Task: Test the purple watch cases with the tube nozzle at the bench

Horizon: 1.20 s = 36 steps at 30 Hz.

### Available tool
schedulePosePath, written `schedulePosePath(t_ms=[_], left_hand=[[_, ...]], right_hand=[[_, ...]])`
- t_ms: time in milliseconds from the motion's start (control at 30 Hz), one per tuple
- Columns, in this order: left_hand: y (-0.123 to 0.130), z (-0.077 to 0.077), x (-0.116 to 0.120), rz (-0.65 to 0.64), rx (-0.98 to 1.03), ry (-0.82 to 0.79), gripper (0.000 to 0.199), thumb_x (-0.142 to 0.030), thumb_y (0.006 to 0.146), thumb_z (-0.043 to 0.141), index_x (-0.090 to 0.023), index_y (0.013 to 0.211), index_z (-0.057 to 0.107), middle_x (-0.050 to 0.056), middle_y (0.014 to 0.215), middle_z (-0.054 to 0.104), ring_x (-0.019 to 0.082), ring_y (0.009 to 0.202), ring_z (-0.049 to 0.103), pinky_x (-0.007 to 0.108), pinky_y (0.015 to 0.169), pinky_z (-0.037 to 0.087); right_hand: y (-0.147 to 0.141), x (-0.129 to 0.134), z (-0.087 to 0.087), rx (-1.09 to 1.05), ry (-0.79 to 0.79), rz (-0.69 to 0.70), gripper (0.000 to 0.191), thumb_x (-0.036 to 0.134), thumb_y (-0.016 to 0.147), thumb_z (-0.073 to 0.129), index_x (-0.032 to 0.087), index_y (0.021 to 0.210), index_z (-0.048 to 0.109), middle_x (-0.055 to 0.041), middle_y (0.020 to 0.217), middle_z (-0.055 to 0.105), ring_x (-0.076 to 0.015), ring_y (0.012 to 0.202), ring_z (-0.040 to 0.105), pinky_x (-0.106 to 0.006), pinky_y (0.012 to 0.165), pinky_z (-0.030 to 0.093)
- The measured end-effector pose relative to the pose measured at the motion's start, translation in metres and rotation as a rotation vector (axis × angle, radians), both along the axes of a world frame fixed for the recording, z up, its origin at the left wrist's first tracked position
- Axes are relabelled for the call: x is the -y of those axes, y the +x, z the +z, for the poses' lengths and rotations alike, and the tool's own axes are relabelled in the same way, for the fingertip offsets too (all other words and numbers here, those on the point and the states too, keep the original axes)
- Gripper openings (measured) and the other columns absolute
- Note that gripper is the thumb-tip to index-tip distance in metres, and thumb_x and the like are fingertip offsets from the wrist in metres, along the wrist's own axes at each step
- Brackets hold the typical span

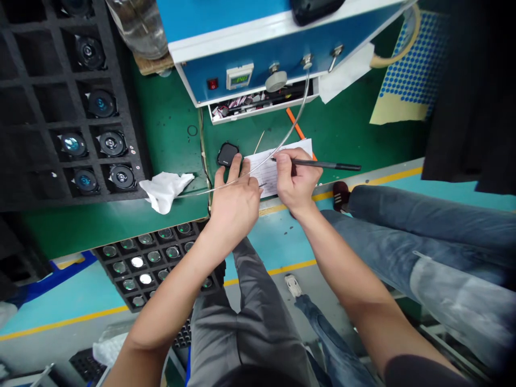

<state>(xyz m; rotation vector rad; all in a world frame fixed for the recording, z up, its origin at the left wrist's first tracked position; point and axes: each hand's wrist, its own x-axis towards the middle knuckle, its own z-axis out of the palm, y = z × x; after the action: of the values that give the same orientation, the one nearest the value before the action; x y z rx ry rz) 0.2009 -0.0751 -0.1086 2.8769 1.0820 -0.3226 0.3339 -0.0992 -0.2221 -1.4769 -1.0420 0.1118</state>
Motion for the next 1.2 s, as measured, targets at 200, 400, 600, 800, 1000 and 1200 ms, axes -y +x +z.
schedulePosePath(t_ms=[200,400,600,800,1000,1200], left_hand=[[0.0017,0.0030,-0.0006,-0.003,-0.024,-0.011,0.035,-0.024,0.105,0.044,-0.007,0.114,0.074,0.024,0.154,0.054,0.038,0.156,0.036,0.059,0.120,0.036],[0.0016,0.0017,0.0002,0.001,-0.040,-0.021,0.034,-0.024,0.104,0.045,-0.007,0.113,0.074,0.023,0.156,0.052,0.038,0.156,0.035,0.059,0.121,0.035],[0.0021,0.0024,0.0004,-0.005,-0.051,-0.023,0.034,-0.024,0.104,0.046,-0.006,0.114,0.073,0.024,0.157,0.051,0.038,0.156,0.035,0.058,0.120,0.036],[0.0028,0.0041,-0.0001,-0.012,-0.051,-0.037,0.033,-0.023,0.104,0.047,-0.003,0.112,0.073,0.027,0.156,0.050,0.039,0.155,0.036,0.056,0.116,0.041],[0.0018,0.0033,-0.0003,-0.018,-0.038,-0.026,0.032,-0.023,0.104,0.048,-0.005,0.112,0.072,0.026,0.154,0.053,0.039,0.154,0.039,0.054,0.114,0.044],[0.0015,0.0023,-0.0005,-0.020,-0.056,-0.021,0.033,-0.024,0.104,0.047,-0.005,0.114,0.072,0.025,0.156,0.051,0.038,0.154,0.039,0.054,0.113,0.045]], right_hand=[[0.0001,-0.0008,-0.0004,0.022,0.108,0.015,0.023,0.034,0.104,0.053,0.022,0.091,0.069,-0.0017,0.080,0.072,-0.0173,0.075,0.070,-0.033,0.071,0.055],[0.0005,-0.0023,-0.0020,0.062,0.087,-0.007,0.026,0.032,0.105,0.052,0.021,0.089,0.069,-0.0023,0.079,0.073,-0.0174,0.074,0.071,-0.032,0.069,0.055],[-0.0004,-0.0025,-0.0001,0.052,0.111,0.066,0.018,0.028,0.102,0.057,0.021,0.090,0.069,-0.0010,0.080,0.074,-0.0163,0.075,0.072,-0.030,0.069,0.056],[-0.0004,-0.0030,-0.0005,0.050,0.113,0.056,0.017,0.025,0.101,0.058,0.020,0.089,0.069,-0.0012,0.079,0.074,-0.0160,0.074,0.072,-0.030,0.069,0.057],[-0.0007,-0.0038,0.0003,0.059,0.127,0.100,0.015,0.025,0.101,0.058,0.021,0.091,0.069,-0.0007,0.081,0.075,-0.0157,0.075,0.073,-0.029,0.070,0.058],[-0.0005,-0.0033,0.0012,0.049,0.105,0.097,0.019,0.027,0.103,0.056,0.021,0.090,0.068,-0.0012,0.081,0.075,-0.0159,0.076,0.073,-0.030,0.071,0.057]])
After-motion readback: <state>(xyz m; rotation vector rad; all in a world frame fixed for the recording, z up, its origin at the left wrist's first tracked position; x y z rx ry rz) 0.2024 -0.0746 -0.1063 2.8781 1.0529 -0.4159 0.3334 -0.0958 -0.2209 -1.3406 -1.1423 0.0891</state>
